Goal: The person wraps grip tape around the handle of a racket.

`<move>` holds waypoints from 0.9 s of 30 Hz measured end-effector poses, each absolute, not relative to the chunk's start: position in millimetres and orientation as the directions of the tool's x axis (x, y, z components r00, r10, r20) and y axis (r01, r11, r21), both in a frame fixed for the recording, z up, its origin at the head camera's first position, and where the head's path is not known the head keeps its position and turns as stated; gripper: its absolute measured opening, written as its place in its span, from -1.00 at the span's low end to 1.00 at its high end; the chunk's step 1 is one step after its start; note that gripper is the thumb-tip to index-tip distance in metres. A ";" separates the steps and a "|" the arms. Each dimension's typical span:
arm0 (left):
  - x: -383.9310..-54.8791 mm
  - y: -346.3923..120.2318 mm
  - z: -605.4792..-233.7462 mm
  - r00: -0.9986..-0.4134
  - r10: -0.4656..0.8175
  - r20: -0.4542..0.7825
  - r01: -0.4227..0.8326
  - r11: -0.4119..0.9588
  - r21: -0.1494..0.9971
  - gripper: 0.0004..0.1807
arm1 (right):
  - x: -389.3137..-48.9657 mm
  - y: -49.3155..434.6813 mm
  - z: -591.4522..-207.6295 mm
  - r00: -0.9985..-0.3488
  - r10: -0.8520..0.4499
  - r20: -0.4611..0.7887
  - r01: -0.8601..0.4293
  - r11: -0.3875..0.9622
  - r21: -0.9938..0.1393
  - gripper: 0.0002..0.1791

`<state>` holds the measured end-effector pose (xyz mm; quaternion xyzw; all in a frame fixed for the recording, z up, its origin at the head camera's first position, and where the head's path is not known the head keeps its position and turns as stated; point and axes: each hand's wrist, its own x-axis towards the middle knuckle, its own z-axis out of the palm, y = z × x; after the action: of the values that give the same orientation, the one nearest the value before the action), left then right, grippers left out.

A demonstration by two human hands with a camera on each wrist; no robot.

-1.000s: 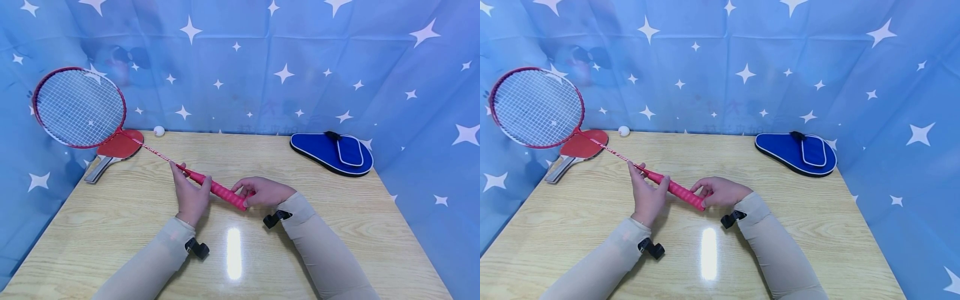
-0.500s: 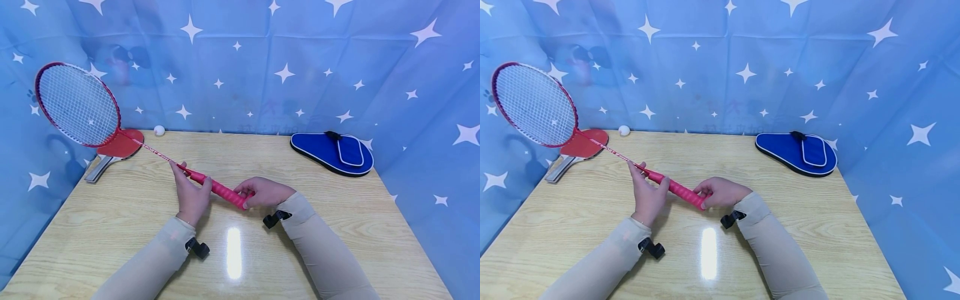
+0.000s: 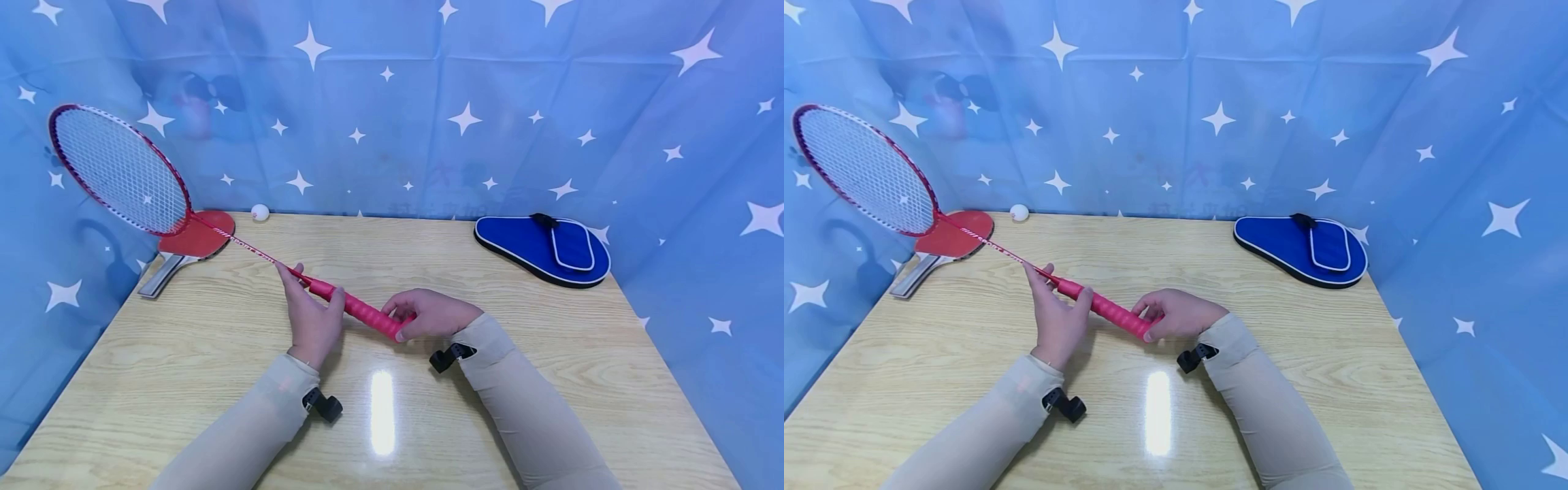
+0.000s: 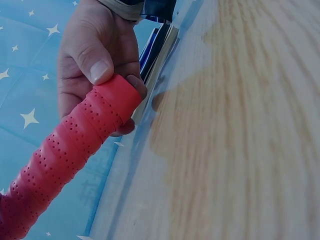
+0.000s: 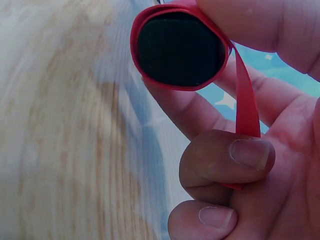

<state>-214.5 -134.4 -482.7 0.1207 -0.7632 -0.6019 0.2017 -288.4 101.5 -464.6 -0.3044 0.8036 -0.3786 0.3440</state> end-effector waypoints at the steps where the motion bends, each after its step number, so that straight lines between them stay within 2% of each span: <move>1: -214.5 -134.4 -482.4 -0.891 -0.426 0.159 0.056 0.245 0.968 0.39 | -288.2 101.5 -464.9 -0.576 -0.749 -0.327 -0.222 0.529 -0.819 -0.50; 15: -214.2 -134.0 -484.3 -0.884 -0.436 0.170 0.060 0.254 0.965 0.37 | -288.0 101.6 -465.3 -0.573 -0.746 -0.340 -0.212 0.535 -0.818 -0.49; 27: -214.7 -135.2 -483.2 -0.892 -0.423 0.158 0.066 0.224 0.972 0.33 | -286.7 102.2 -464.1 -0.541 -0.769 -0.341 -0.178 0.501 -0.847 -0.53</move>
<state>-214.7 -135.2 -483.2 0.1180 -0.7564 -0.6116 0.1997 -286.7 102.2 -464.1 -0.3025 0.7826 -0.3975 0.3714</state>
